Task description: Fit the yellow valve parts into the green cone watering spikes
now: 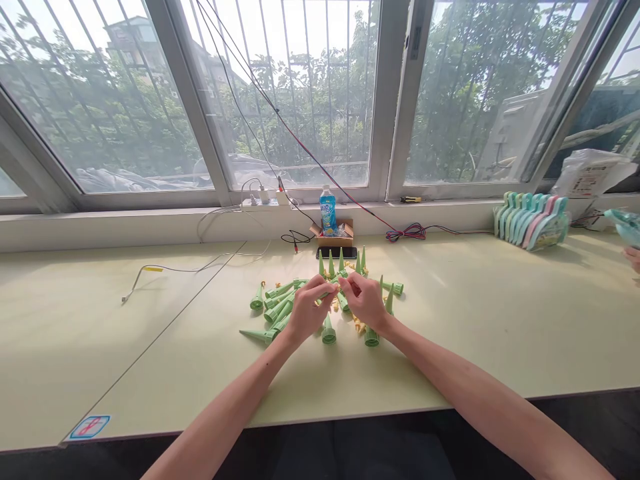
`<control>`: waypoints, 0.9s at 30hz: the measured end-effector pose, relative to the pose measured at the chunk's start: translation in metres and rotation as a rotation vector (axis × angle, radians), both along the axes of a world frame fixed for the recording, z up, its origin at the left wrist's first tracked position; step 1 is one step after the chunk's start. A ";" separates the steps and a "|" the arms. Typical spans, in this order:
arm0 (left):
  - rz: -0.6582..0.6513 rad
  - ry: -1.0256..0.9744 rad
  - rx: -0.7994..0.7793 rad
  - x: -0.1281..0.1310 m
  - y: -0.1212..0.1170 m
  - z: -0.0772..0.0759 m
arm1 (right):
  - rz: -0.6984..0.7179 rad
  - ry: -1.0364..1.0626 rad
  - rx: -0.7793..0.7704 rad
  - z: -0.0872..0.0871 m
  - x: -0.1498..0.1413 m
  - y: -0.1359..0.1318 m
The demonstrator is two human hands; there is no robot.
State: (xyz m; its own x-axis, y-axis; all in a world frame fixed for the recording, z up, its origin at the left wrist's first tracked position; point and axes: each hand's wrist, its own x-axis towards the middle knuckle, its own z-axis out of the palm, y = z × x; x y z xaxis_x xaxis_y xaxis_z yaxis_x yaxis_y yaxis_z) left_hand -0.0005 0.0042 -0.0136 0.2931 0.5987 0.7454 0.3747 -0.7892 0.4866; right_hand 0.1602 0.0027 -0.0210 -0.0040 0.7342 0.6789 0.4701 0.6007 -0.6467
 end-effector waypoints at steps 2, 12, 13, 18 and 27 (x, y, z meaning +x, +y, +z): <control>-0.002 -0.013 -0.005 0.000 0.000 0.000 | -0.003 0.001 0.010 0.000 0.000 0.001; 0.052 -0.037 0.041 0.001 0.000 0.000 | -0.015 0.012 0.085 0.000 0.000 0.002; 0.054 -0.038 0.059 0.001 0.000 0.001 | -0.016 0.011 0.091 0.000 -0.001 0.001; 0.040 -0.057 0.188 0.001 -0.001 0.002 | -0.018 0.002 0.126 0.002 -0.001 -0.001; -0.038 -0.099 0.229 0.000 -0.003 -0.003 | -0.034 -0.047 0.193 -0.002 -0.001 -0.003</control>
State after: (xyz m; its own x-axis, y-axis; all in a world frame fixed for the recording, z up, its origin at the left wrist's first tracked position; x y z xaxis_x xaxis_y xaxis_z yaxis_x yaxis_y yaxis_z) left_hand -0.0002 0.0015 -0.0168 0.2310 0.4009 0.8865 0.3020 -0.8957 0.3264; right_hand 0.1589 0.0001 -0.0227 -0.0163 0.5904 0.8069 0.5193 0.6947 -0.4978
